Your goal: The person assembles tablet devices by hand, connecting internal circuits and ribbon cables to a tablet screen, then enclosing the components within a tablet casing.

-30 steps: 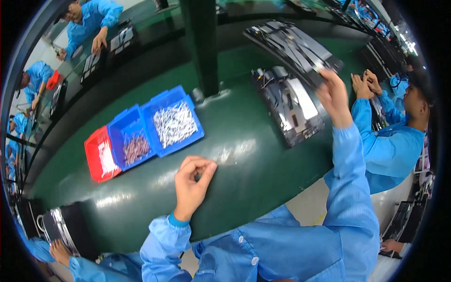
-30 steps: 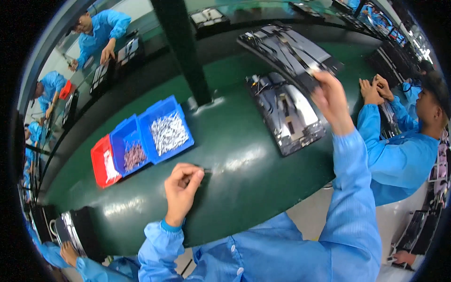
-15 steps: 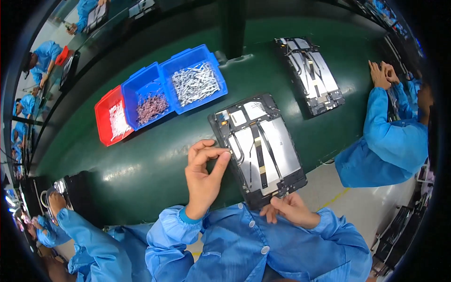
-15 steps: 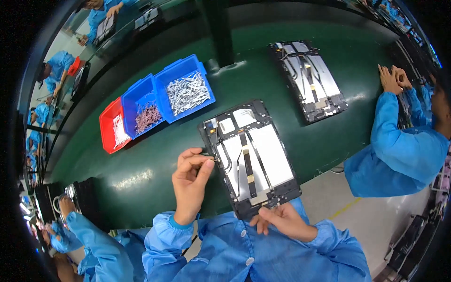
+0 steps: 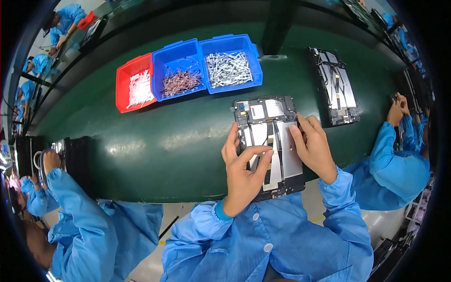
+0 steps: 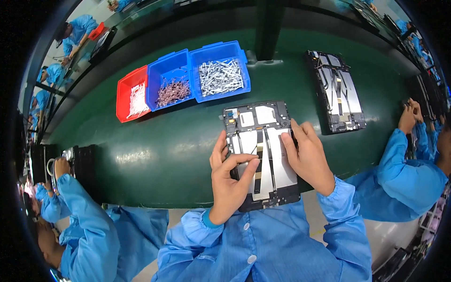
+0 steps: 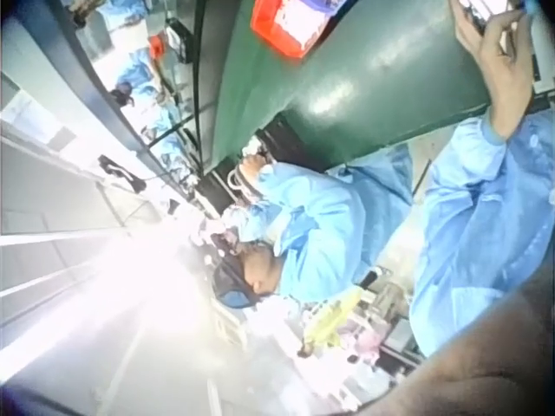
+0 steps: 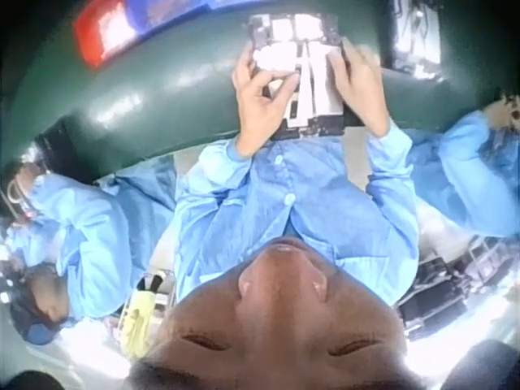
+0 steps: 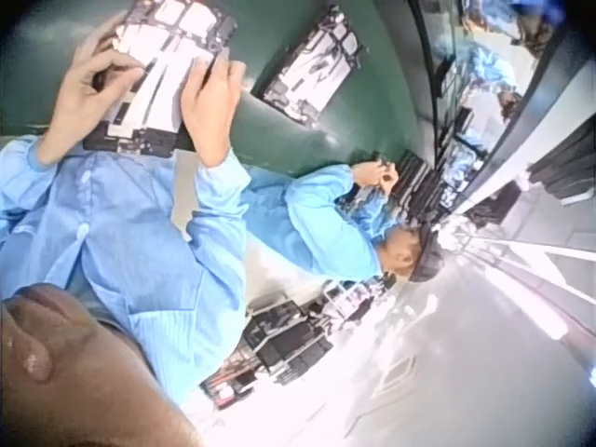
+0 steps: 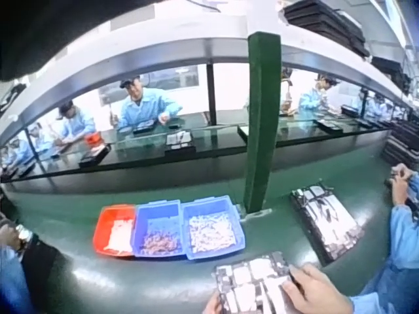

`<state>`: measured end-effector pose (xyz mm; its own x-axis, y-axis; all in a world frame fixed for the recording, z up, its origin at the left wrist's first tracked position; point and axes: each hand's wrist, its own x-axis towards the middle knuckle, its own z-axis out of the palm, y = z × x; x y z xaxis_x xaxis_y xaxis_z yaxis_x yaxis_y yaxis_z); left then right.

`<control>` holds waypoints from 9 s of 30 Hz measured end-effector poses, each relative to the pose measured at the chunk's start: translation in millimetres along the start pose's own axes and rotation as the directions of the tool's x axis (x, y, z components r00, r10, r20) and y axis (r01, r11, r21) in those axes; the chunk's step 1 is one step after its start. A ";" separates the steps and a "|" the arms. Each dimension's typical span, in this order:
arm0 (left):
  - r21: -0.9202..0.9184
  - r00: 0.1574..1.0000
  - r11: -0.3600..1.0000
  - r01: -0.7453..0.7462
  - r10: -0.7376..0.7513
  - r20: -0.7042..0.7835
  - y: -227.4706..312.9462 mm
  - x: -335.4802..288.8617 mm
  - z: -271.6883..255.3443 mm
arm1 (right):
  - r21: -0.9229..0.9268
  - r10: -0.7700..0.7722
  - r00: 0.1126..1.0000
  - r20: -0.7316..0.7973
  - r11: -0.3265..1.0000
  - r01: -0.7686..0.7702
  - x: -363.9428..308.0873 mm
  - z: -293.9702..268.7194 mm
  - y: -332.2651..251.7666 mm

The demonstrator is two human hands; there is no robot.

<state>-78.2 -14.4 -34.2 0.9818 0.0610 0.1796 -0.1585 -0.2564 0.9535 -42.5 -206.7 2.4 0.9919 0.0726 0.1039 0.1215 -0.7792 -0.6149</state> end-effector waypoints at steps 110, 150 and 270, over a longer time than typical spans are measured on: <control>0.055 0.697 0.777 0.627 -0.592 0.404 0.6 77.6 -55.4 | 0.289 -0.388 0.903 0.185 0.900 0.327 32.1 43.3 -20.9; -0.275 0.818 0.802 0.531 -0.400 0.413 -18.2 71.2 -71.2 | -0.072 -0.649 0.761 0.017 0.758 0.648 180.7 29.4 -46.3; 0.316 0.806 0.748 -0.584 0.579 0.120 52.3 80.2 25.3 | 0.930 -0.309 0.936 -0.169 0.265 0.256 43.7 -71.9 -66.9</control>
<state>-5.2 -47.4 23.9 0.7126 -0.2153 0.6677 -0.6588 -0.5324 0.5315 -10.0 -196.2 104.2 0.8848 0.2031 0.4194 0.3195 0.3909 -0.8632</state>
